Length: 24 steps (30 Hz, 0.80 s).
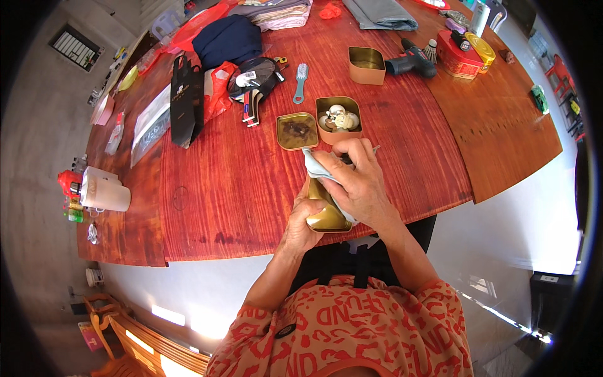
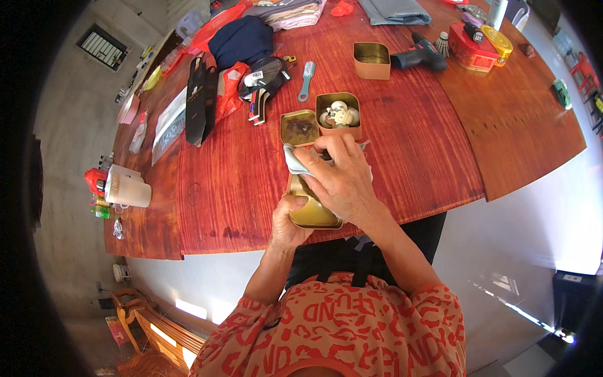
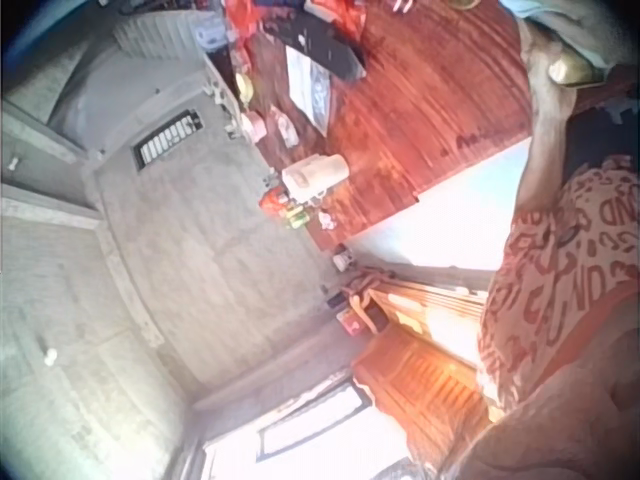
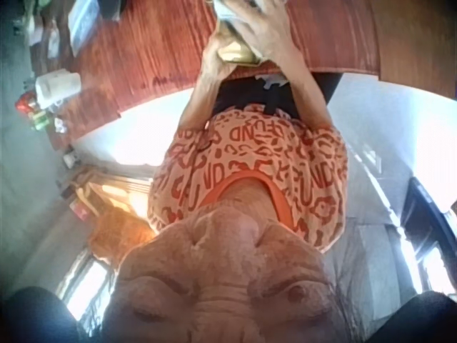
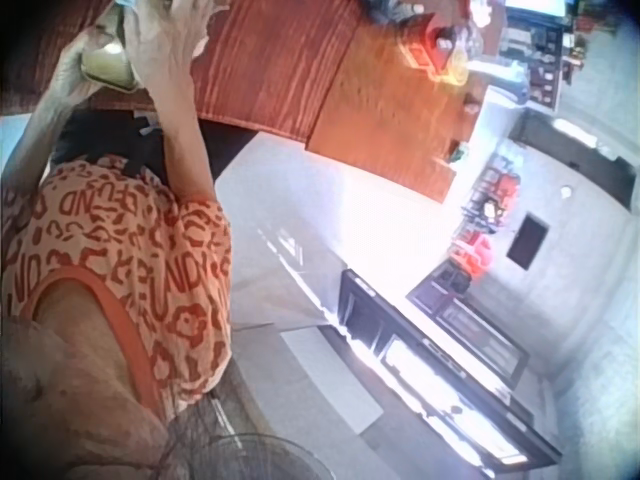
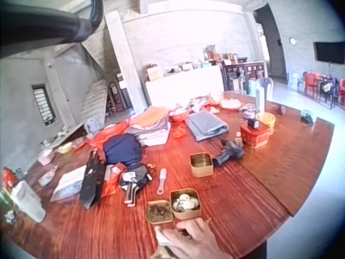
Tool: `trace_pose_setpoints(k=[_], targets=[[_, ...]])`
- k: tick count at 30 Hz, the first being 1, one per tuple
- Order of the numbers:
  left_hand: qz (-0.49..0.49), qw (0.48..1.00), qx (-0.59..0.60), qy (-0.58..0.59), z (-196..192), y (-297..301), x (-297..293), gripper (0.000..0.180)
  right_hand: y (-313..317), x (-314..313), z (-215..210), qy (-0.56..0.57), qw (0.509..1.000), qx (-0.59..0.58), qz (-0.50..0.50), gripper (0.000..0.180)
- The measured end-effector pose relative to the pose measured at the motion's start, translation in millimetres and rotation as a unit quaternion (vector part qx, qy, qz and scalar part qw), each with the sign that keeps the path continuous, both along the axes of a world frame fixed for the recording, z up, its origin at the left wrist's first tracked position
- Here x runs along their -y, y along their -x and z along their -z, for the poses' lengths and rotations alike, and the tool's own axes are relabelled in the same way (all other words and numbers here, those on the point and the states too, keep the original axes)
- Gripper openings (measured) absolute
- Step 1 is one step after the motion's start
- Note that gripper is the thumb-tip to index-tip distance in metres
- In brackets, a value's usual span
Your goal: The person wipes a black circular object with a white cloth, then cleans a blue plastic brush. They proceed to wipe the exterior and interior of a small gold-colored metal tin and its lid, followed by cleaning a small white figurine inside the tin. The person finishes by wiping the inside of the tin again.
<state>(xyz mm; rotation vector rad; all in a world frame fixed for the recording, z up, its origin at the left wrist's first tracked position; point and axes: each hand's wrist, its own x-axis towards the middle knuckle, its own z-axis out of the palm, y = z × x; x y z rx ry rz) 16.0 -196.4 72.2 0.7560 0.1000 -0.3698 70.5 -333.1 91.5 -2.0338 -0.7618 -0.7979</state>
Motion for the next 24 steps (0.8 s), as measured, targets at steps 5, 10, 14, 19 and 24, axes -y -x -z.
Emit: trace_pose_setpoints(k=[5, 10, 14, 19, 24], targets=[[-0.034, 0.999, 0.013, -0.016, 1, 1, 0, 0.069, 0, -1, 10, -0.020, 0.998, -0.038, 0.046, 0.039], [-0.049, 0.994, 0.088, -0.046, -6, -2, -3, 0.069, 4, 13, 37, -0.096, 0.981, -0.163, 0.037, 0.023], [-0.046, 0.973, 0.096, -0.203, -4, -9, -9, 0.049, 2, 21, 39, -0.068, 0.990, -0.099, 0.070, 0.024], [-0.048, 0.910, 0.162, -0.379, -17, -13, -13, 0.022, 0, 21, 14, 0.044, 0.997, 0.023, 0.058, 0.030], [-0.187, 0.883, 0.190, -0.387, -15, -9, -5, 0.026, -5, 12, 16, -0.012, 0.997, -0.024, 0.076, 0.029]])
